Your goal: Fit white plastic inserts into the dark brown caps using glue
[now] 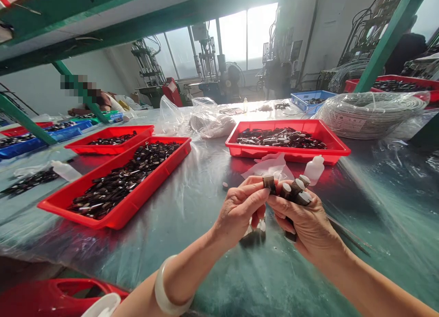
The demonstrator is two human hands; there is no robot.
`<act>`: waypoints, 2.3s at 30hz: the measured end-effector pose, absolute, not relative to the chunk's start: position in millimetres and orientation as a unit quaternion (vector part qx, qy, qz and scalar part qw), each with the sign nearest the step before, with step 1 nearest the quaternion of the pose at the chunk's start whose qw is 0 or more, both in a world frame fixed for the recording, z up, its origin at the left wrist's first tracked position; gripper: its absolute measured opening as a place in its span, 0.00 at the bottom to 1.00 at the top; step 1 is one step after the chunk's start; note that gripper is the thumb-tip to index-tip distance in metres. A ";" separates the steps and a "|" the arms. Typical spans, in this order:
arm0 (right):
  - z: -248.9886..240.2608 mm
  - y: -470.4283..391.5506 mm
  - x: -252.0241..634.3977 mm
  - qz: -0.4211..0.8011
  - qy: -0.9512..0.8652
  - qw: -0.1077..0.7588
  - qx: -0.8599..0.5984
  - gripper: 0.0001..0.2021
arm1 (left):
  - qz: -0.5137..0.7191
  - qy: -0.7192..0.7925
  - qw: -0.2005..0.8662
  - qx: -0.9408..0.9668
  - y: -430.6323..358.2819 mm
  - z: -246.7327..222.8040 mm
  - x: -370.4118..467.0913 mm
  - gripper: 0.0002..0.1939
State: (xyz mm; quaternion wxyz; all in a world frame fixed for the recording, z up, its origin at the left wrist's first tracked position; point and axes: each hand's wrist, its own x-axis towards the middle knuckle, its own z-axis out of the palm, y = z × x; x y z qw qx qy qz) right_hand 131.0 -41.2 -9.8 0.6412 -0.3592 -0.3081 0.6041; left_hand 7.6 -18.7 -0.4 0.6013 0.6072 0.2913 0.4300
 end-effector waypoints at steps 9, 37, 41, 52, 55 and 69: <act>-6.5 -37.7 129.8 0.507 -0.328 0.699 -0.384 0.13 | 0.426 0.315 0.595 0.604 -19.5 -0.4 11.4 0.18; 8.6 -24.0 151.7 0.400 -0.341 0.752 -0.397 0.12 | 0.365 0.374 0.605 0.601 -20.8 2.6 16.1 0.20; 7.5 -23.7 151.2 0.413 -0.344 0.744 -0.398 0.11 | 0.364 0.377 0.611 0.593 -21.2 3.7 16.1 0.20; -0.7 -28.3 137.2 0.442 -0.347 0.719 -0.410 0.16 | 0.446 0.375 0.593 0.556 -19.7 2.6 15.8 0.17; -2.6 -30.3 133.9 0.449 -0.353 0.709 -0.414 0.16 | 0.460 0.375 0.588 0.549 -19.1 0.5 14.3 0.16; -18.3 -33.3 132.7 0.428 -0.410 0.686 -0.423 0.13 | 0.478 0.372 0.577 0.549 -19.5 -1.0 13.9 0.16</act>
